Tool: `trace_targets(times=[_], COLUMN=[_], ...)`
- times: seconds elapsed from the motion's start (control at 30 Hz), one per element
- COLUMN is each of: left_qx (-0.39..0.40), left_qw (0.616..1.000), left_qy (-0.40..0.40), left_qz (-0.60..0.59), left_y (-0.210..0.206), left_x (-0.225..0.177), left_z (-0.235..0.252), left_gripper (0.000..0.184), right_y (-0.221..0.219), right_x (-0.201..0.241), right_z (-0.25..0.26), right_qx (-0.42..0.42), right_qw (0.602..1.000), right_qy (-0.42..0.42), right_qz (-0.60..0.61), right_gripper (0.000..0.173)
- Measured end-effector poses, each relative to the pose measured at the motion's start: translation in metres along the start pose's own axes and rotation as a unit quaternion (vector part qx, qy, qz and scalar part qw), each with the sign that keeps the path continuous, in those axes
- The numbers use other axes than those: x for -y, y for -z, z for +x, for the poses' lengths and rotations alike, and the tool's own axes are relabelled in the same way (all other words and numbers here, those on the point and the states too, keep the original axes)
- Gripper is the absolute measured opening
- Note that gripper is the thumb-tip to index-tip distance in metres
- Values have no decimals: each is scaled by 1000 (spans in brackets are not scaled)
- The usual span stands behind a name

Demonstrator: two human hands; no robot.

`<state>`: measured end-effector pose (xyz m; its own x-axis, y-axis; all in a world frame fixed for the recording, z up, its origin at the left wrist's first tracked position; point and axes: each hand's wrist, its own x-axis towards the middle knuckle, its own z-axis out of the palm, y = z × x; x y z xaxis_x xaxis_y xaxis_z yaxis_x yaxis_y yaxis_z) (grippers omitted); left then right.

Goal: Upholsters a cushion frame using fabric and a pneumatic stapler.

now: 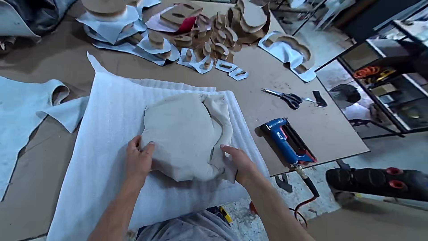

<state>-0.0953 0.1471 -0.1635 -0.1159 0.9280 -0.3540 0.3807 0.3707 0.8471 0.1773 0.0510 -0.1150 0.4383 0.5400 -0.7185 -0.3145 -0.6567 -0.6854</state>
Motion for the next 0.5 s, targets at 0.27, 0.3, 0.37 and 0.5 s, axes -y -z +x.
trace_targets(times=[0.27,0.3,0.37,0.5], left_qx=[108,121,138,112], left_qw=[949,948,939,883], left_qy=[33,-27,-152,-439], left_qz=[-293,-293,-274,-124], left_y=[52,64,87,100], left_x=[-48,-60,-86,-147], left_z=[-7,-16,-30,-62], left_gripper=[39,39,52,83], right_y=[9,15,27,26], right_x=[27,26,27,57], right_z=[-65,-70,-75,-50], right_qx=[121,134,153,91], right_qw=[972,964,947,935], right_qy=[179,208,259,313], right_qz=[88,98,112,136], right_gripper=[31,36,40,28])
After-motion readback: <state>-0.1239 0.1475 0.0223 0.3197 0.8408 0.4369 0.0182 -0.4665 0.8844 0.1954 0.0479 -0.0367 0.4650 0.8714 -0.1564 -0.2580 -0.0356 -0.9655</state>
